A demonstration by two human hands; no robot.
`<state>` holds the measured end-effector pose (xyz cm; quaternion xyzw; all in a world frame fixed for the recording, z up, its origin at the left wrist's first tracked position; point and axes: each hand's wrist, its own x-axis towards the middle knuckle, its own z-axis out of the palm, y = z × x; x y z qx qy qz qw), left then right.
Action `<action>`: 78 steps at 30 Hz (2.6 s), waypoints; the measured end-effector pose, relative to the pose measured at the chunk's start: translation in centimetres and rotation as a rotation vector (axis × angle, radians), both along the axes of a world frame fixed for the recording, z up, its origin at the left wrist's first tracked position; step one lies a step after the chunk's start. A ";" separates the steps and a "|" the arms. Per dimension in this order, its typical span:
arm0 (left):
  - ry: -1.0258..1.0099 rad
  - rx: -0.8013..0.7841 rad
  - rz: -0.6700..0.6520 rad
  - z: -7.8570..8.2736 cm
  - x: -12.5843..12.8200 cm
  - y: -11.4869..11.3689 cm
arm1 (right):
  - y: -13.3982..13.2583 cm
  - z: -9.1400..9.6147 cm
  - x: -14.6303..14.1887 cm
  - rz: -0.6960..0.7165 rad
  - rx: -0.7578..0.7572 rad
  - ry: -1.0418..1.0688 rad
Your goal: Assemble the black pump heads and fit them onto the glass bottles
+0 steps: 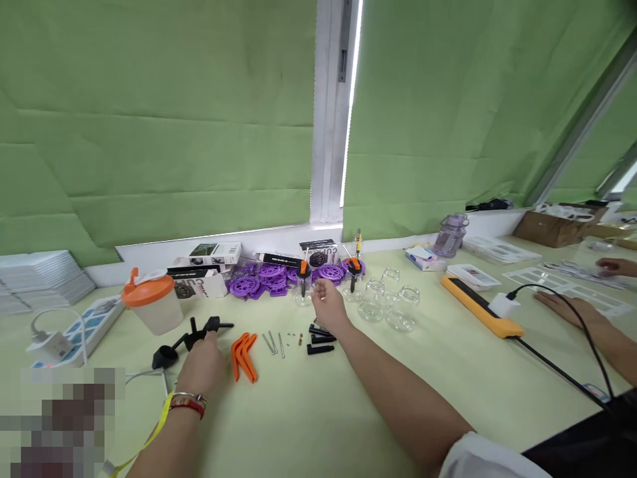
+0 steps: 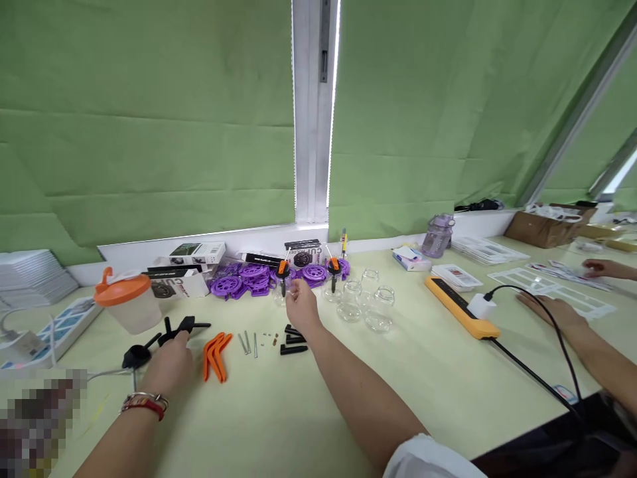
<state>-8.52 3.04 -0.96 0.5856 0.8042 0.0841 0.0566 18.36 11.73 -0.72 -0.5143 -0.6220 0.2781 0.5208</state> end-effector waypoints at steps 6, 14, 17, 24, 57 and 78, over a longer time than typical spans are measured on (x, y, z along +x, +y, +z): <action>0.021 -0.040 -0.052 -0.3 0.0 0.3 | 3.5 3.1 4.4 -0.455 0.163 -0.751; 0.046 -0.042 -0.045 0.6 0.6 -0.2 | 5.6 4.3 6.9 -0.441 -0.113 -1.004; 0.065 -0.046 -0.044 1.2 0.9 -0.6 | 5.4 4.8 6.7 -0.443 -0.097 -1.002; 0.246 0.236 -0.134 2.0 3.5 -2.1 | 2.0 8.9 6.4 -0.462 0.150 -0.892; -1.769 -0.126 -0.453 2.4 7.4 -4.8 | -8.0 1.4 0.3 0.441 -0.621 0.399; -1.867 -0.152 -0.329 1.5 6.1 -3.2 | -6.0 -0.1 -0.1 0.506 -0.601 0.430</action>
